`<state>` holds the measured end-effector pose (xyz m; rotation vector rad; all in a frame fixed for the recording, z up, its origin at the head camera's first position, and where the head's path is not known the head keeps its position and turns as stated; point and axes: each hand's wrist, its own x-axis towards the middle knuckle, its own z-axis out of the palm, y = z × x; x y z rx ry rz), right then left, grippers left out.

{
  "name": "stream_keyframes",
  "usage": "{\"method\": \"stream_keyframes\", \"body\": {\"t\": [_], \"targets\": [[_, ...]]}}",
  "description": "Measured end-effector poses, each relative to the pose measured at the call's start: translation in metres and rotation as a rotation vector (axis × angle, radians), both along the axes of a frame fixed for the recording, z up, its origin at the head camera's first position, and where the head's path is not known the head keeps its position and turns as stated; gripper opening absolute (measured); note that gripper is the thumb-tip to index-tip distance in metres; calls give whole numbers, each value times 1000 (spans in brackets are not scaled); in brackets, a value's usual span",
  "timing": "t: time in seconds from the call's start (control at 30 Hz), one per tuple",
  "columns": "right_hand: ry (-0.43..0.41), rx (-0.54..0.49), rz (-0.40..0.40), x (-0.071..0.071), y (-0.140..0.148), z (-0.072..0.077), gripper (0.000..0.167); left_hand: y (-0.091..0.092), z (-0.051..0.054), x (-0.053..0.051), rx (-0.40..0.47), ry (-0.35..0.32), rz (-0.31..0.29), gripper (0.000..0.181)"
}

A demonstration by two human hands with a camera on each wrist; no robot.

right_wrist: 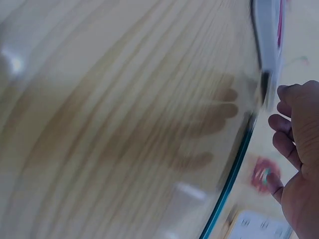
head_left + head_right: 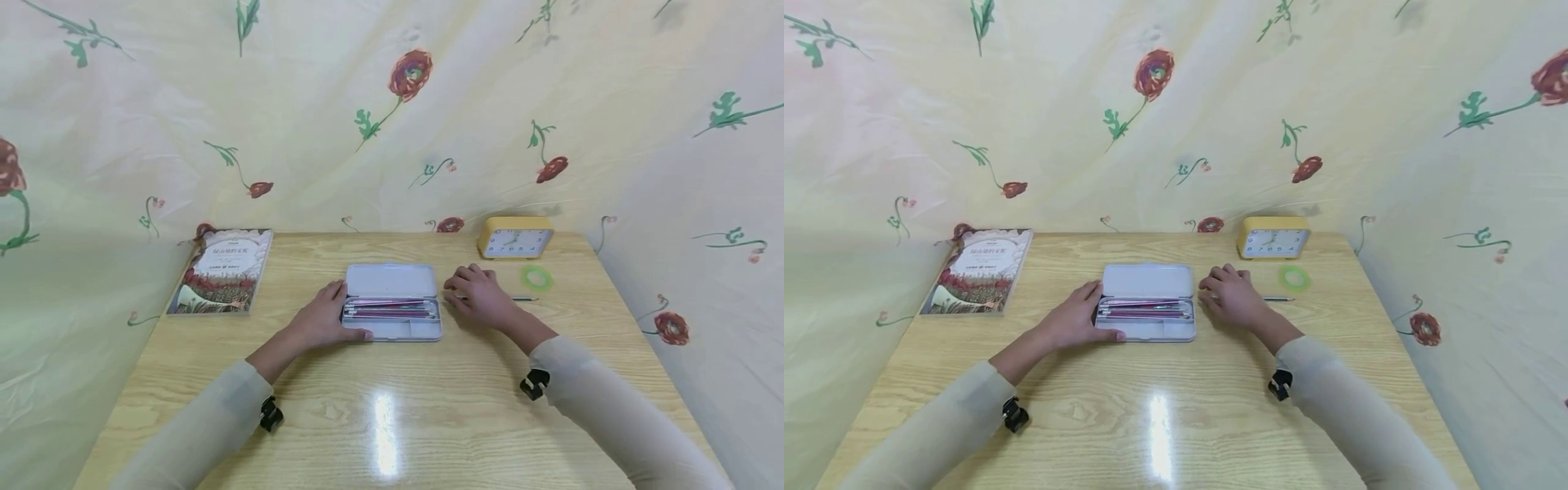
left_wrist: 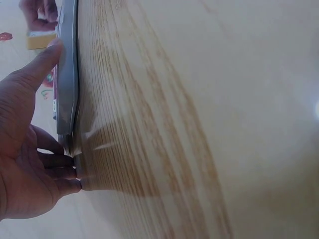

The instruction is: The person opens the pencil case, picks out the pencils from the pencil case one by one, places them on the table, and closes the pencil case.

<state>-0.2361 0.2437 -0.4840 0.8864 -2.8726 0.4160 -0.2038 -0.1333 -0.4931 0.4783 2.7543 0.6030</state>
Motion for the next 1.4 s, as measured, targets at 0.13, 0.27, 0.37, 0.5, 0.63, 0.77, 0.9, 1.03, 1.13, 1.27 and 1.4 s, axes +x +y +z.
{"method": "stream_keyframes", "body": {"t": [0.13, 0.27, 0.37, 0.5, 0.63, 0.77, 0.9, 1.03, 1.13, 1.27, 1.4], "targets": [[7, -2, 78, 0, -31, 5, 20, 1, 1, -2, 9, -1, 0, 140], [12, 5, 163, 1, -64, 9, 20, 1, 3, -2, 7, -4, -1, 140], [26, 12, 212, 3, -86, 10, 19, 1, 4, -1, 2, -4, -1, 140], [32, 47, 248, 4, -109, 8, 19, 2, 4, -1, 3, -7, 2, 139], [32, 94, 251, 4, -122, 6, 20, 1, 3, 0, 3, -7, 7, 140], [39, 124, 240, 5, -128, 5, 20, 1, 2, 0, -6, -8, 5, 140], [18, 124, 226, 6, -131, 7, 19, 1, 3, 0, -6, -2, 7, 140], [-39, 122, 201, 7, -133, 9, 19, 1, 5, 1, -4, -4, 7, 139], [-66, 124, 187, 7, -135, 9, 19, 1, 6, 1, -2, -8, 5, 138], [-72, 128, 178, 6, -137, 7, 19, 0, 6, 2, 4, -10, 8, 138], [-80, 131, 164, 5, -139, 6, 20, 0, 7, 3, 9, -13, 10, 138]]}}
